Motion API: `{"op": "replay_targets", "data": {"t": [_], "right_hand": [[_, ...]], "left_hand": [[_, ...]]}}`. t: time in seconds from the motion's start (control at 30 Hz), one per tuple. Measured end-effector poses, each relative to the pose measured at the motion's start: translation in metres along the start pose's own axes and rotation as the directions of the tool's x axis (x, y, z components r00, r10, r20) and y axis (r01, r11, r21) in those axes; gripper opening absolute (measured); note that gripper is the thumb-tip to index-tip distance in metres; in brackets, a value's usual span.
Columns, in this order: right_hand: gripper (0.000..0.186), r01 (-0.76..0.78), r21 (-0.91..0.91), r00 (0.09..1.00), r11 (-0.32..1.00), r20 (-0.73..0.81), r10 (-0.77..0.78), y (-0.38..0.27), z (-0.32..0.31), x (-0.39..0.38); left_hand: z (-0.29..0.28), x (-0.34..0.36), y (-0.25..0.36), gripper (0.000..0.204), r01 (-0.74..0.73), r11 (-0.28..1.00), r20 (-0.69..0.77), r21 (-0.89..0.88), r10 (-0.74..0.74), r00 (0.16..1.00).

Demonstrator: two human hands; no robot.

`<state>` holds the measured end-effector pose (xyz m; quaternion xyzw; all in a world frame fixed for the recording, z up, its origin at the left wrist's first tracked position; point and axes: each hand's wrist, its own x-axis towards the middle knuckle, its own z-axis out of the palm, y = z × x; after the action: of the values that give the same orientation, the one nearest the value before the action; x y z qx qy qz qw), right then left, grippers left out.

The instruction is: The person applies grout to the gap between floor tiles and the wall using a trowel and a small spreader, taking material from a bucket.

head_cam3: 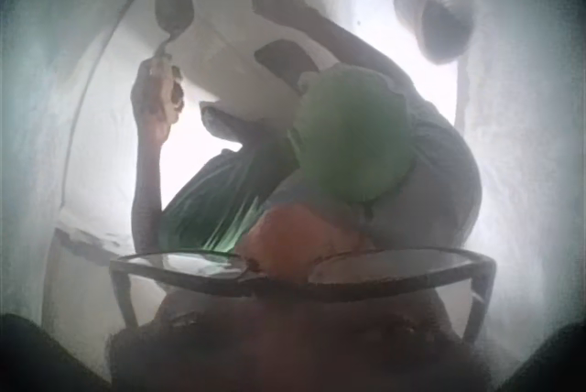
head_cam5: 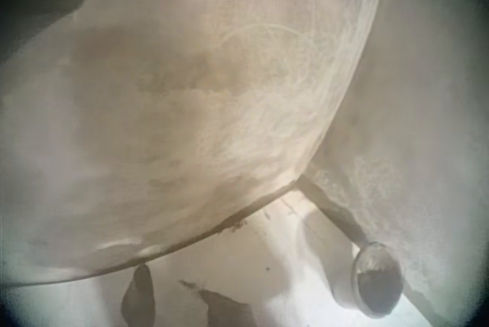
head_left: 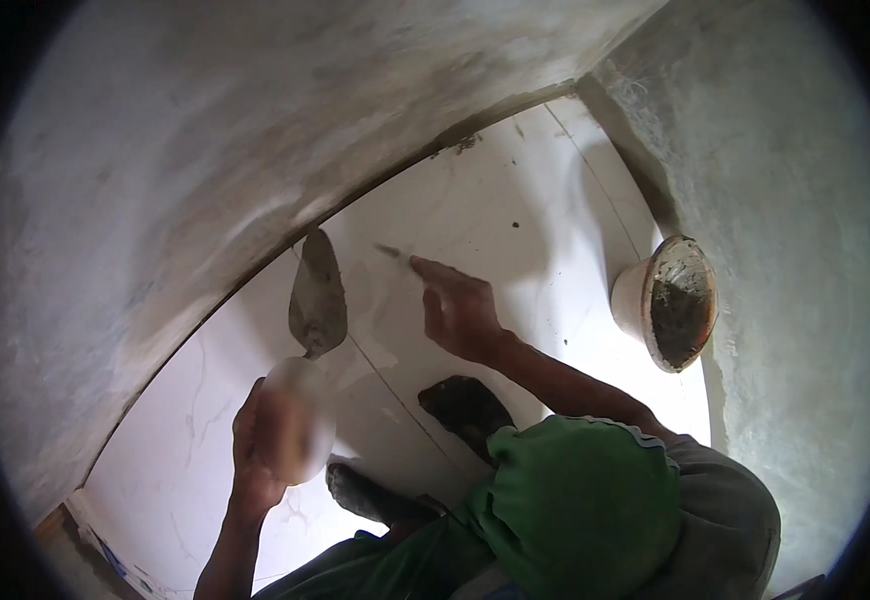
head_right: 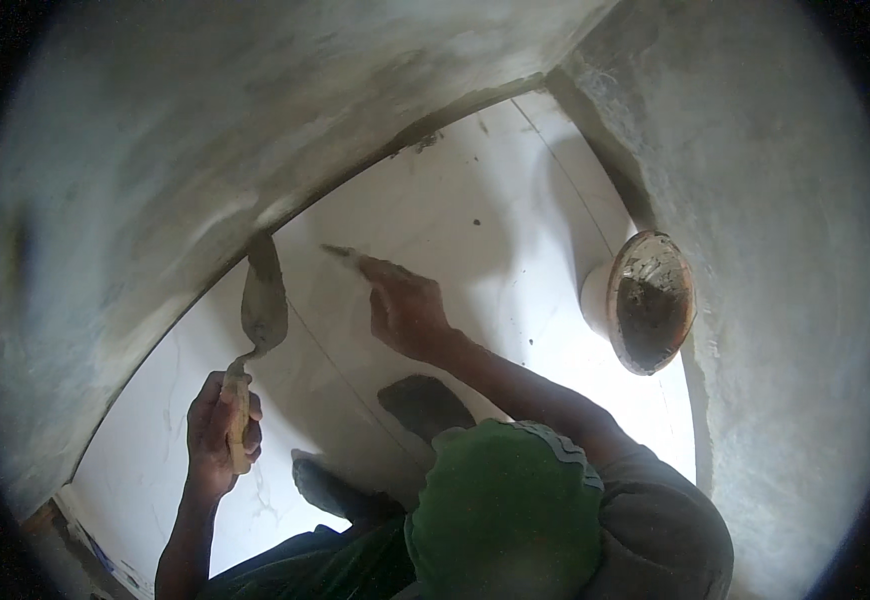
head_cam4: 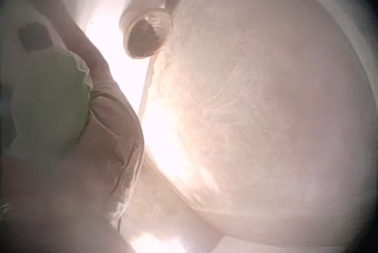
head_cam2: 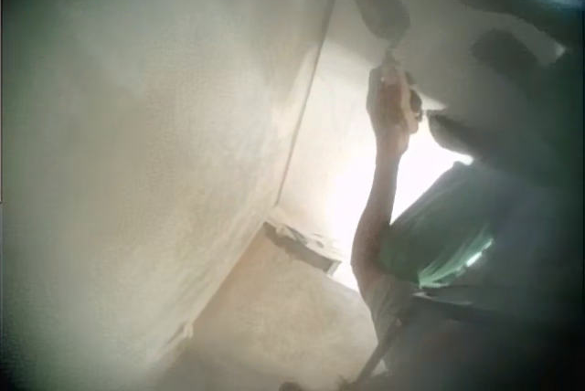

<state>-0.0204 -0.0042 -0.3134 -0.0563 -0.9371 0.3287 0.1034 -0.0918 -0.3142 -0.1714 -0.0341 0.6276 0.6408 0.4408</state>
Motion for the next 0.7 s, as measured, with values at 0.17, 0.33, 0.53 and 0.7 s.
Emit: {"op": "replay_targets", "data": {"t": [0.17,0.33,0.53,0.7], "right_hand": [[0.031,-0.298,0.955,0.867,0.010,0.266,0.422,-0.008,-0.065,0.039],[0.031,-0.296,0.927,0.894,-0.231,0.354,0.275,0.001,-0.032,0.048],[0.033,-0.451,0.848,0.828,-0.280,0.514,0.223,0.002,-0.020,0.025],[0.030,-0.500,0.863,0.824,-0.066,0.498,0.269,0.040,-0.018,-0.007]], "left_hand": [[-0.012,0.002,-0.008,0.032,0.077,0.996,0.050,0.051,-0.080,0.996],[0.005,0.005,-0.005,0.032,0.162,0.987,0.189,0.002,-0.159,0.969],[0.008,0.001,-0.009,0.045,0.217,0.969,0.205,-0.117,-0.191,0.960],[0.005,0.002,-0.016,0.047,0.223,0.965,0.194,-0.139,-0.195,0.961]]}}
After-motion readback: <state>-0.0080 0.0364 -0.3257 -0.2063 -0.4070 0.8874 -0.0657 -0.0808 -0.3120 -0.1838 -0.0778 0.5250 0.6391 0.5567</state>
